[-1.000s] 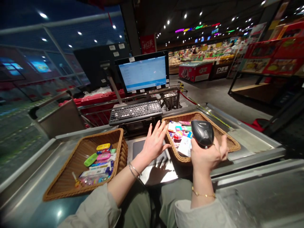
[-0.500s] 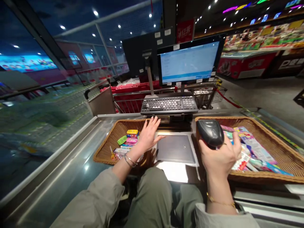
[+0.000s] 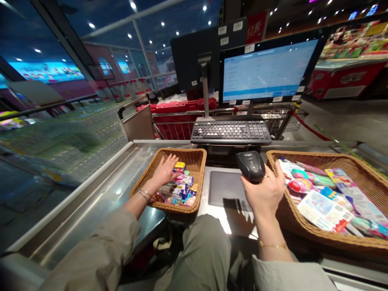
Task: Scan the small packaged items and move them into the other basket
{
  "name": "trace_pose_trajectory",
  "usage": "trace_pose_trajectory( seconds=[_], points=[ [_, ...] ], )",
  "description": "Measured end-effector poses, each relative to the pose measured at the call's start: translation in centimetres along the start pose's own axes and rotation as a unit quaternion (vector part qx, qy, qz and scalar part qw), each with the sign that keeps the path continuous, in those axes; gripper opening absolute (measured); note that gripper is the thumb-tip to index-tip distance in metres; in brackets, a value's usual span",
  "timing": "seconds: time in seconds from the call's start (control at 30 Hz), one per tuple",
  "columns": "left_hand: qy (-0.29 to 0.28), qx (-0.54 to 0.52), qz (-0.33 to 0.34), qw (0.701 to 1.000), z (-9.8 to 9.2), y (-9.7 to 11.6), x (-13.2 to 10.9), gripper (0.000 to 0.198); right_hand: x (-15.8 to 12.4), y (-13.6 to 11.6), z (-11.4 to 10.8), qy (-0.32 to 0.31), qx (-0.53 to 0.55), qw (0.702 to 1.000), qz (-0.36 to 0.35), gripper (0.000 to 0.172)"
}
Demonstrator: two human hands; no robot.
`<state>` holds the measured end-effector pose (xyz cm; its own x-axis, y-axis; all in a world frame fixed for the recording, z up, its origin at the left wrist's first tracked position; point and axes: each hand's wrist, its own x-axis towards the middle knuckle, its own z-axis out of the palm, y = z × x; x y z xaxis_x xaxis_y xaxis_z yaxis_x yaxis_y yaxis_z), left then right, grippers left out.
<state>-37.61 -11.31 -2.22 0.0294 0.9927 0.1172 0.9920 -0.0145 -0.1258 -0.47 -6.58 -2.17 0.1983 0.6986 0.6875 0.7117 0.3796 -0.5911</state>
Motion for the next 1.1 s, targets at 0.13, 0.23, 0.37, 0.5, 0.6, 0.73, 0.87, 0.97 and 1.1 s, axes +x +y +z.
trace_pose_trajectory(
  seconds=[0.13, 0.23, 0.37, 0.5, 0.6, 0.73, 0.87, 0.97, 1.1],
  points=[
    [-0.078, 0.016, 0.021, 0.997, 0.7, -1.7, -1.1, 0.065, -0.8, 1.1, 0.4, -0.013, -0.010, 1.000, 0.026, 0.043],
    [-0.139, 0.025, 0.038, 0.989, 1.2, -2.4, -1.6, 0.060, -1.0, 1.4, 0.3, -0.022, -0.016, 0.999, 0.042, 0.044],
    [-0.188, 0.023, 0.052, 0.980, 1.9, -2.7, -2.0, 0.047, -1.0, 1.7, 0.3, -0.015, -0.015, 0.999, 0.050, 0.049],
    [-0.218, 0.035, 0.044, 0.974, 2.8, -3.1, -2.1, 0.043, -1.1, 2.2, 0.4, -0.016, -0.010, 0.998, 0.053, 0.046],
    [-0.240, 0.036, 0.043, 0.969, 3.5, -3.4, -2.2, 0.046, -1.2, 2.5, 0.4, -0.017, -0.011, 0.998, 0.054, 0.046],
    [-0.262, 0.026, 0.050, 0.963, 4.2, -3.4, -2.2, 0.042, -1.3, 2.6, 0.4, -0.012, -0.008, 0.997, 0.074, 0.046],
    [-0.270, 0.011, 0.054, 0.961, 4.1, -3.2, -2.2, 0.036, -1.3, 2.8, 0.4, -0.007, -0.001, 0.997, 0.080, 0.053],
    [-0.262, -0.002, 0.051, 0.964, 3.6, -3.0, -2.2, 0.031, -1.3, 2.9, 0.3, 0.007, 0.009, 0.997, 0.075, 0.055],
    [-0.239, -0.016, 0.041, 0.970, 2.3, -2.7, -2.1, 0.020, -1.2, 2.7, 0.1, 0.010, 0.016, 0.998, 0.060, 0.050]
  ],
)
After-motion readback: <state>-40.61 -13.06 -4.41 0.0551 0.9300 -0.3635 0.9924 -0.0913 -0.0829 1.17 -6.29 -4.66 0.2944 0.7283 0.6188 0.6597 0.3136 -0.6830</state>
